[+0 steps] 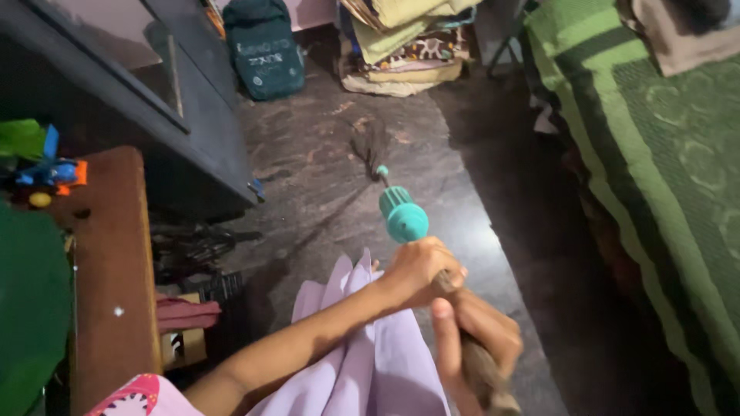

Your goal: The person mops a tiled floor in a bedroom using a teal spray mop. They move the mop back and forth across the floor, cleaning around furniture and a bed.

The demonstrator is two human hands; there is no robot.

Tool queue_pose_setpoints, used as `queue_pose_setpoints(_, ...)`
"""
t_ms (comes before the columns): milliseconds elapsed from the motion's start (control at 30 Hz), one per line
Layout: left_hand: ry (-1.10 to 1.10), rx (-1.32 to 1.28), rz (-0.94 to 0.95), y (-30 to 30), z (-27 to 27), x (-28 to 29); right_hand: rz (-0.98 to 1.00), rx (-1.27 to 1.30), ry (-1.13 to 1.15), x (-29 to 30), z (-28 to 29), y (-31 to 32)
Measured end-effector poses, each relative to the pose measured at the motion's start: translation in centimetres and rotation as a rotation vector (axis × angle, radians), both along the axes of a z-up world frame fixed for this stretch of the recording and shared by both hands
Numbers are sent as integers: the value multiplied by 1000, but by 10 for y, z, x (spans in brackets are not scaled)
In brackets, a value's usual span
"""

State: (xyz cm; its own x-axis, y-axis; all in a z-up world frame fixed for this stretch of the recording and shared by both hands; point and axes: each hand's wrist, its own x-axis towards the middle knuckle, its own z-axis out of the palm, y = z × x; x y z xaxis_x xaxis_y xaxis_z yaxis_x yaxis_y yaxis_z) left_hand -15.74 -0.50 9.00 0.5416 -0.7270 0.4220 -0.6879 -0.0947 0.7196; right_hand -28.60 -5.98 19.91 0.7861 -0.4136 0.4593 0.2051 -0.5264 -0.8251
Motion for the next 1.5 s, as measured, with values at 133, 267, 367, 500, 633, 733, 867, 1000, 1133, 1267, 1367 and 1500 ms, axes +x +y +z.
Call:
queue_pose_setpoints(133,124,101,-98,11,45,-87,6,110,-76,-87,32,11)
queue_pose_setpoints(267,168,112,-178,17,67,-136,202,265,-378,-127,16,6)
queue_pose_setpoints(367,167,106,-214,12,63,-150,241,295,-587,-140,-16,-1)
queue_pose_setpoints(500,114,70,-212,3,39,-153,674,-1,-527,-134,-39,-55)
queue_pose_setpoints(633,7,16,-145,-13,10,-127,449,63,-642,-104,-56,-47)
queue_pose_setpoints(733,2,-13,-109,-29,-7,-87,134,233,-745,-60,-65,-18)
queue_pose_setpoints(867,-7,19,-3,-55,-25,-20,108,191,-715,14,-65,-38)
queue_pose_setpoints(1000,19,1,19,-80,-49,59,86,173,-653,91,-77,-67)
queue_pose_setpoints(1133,21,-5,50,-109,-84,136,-26,121,-469,154,-100,-86)
queue_pose_setpoints(1267,-32,-58,29,-127,-116,200,-139,65,-227,198,-125,-96)
queue_pose_setpoints(1367,-20,33,-24,-122,-127,214,-142,67,-185,205,-139,-90)
queue_pose_setpoints(1500,20,58,-32,-111,-121,179,-159,52,-167,167,-138,-81)
